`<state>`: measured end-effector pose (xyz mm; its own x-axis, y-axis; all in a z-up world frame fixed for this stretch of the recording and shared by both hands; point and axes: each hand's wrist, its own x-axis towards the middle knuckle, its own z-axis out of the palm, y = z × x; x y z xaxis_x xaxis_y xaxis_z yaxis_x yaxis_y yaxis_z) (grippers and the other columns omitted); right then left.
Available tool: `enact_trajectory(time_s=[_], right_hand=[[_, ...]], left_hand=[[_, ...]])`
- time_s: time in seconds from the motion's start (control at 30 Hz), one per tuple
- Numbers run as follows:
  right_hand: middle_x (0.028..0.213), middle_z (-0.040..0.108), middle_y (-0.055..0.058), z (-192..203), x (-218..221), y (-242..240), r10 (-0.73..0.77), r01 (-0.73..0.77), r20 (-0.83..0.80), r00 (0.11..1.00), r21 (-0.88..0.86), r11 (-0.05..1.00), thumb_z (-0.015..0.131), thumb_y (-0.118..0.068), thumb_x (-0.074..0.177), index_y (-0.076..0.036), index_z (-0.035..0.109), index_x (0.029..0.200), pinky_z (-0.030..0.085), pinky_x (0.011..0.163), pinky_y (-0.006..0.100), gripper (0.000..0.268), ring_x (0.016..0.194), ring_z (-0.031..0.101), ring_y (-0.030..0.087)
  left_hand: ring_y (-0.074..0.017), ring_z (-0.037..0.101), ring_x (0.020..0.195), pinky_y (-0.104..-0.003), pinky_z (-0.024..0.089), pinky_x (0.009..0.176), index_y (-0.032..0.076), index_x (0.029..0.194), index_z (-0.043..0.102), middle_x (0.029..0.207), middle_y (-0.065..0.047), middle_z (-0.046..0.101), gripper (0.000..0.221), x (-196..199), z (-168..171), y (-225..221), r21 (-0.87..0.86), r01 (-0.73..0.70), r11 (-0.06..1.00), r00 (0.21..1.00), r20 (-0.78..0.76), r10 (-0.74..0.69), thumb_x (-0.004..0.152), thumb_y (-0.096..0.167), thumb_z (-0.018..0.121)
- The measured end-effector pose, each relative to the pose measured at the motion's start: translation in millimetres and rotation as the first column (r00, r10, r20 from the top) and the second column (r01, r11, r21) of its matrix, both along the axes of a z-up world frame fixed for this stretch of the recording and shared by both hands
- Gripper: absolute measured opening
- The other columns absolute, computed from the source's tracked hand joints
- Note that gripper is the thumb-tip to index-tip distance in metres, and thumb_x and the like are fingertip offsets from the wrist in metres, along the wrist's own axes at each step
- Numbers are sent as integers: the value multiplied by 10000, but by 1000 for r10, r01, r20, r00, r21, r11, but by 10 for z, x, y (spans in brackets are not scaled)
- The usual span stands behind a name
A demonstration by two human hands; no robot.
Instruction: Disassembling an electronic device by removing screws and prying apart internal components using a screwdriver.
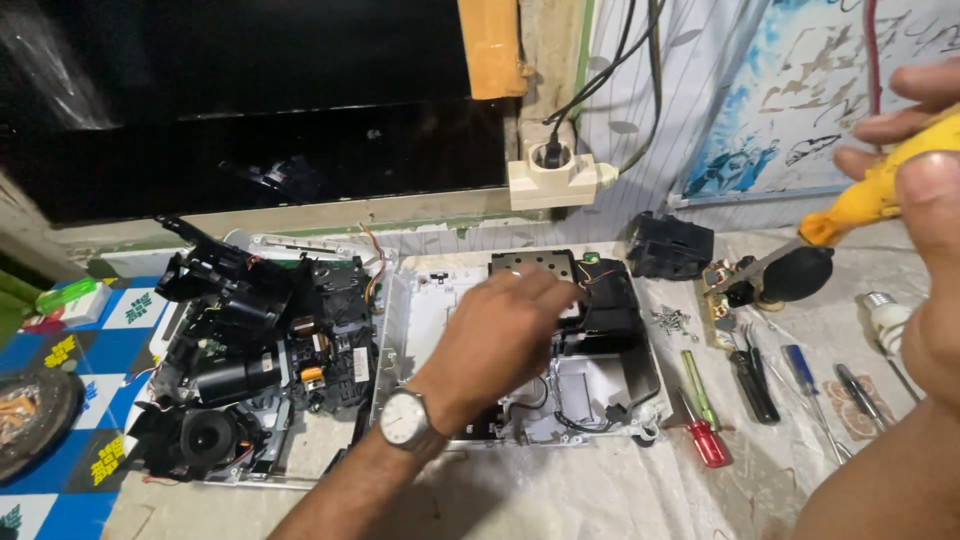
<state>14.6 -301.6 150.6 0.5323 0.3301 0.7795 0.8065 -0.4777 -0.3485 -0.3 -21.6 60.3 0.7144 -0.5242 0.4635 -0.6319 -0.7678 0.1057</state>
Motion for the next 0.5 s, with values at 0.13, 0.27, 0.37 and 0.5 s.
enact_trajectory(time_s=[0.13,0.27,0.37,0.5], right_hand=[[1464,413,380,130,-37,372,45,-40,-76,996,72,997,297,3,1218,131,270,1580,531,1045,510,385,1254,554,464],[1319,448,351,157,1,636,68,-62,-108,992,59,996,429,116,1166,189,341,1455,562,863,436,311,1124,613,414],[1281,537,308,95,63,693,-59,58,-44,997,-38,998,524,85,1191,199,492,1442,558,773,366,277,1097,671,365],[1305,571,320,44,146,664,-100,99,0,995,-86,991,540,71,1201,200,525,1431,550,730,358,265,1080,693,363]], left_hand=[[-240,719,970,-412,622,914,98,1162,644,1099,-94,755,490,-125,-171,433,-216,-101,971,993,-80,85,732,-131,591],[-171,623,784,-340,588,736,143,1101,615,879,-32,701,402,-207,-407,475,-264,-194,945,976,-148,159,776,-88,564],[-166,578,710,-375,568,840,140,969,592,820,-21,656,258,-233,-460,439,-249,-251,935,963,-167,214,820,-62,532],[-201,614,808,-401,563,802,94,1159,631,910,-58,691,336,-247,-499,509,-237,-293,926,949,-191,251,859,-28,538]])
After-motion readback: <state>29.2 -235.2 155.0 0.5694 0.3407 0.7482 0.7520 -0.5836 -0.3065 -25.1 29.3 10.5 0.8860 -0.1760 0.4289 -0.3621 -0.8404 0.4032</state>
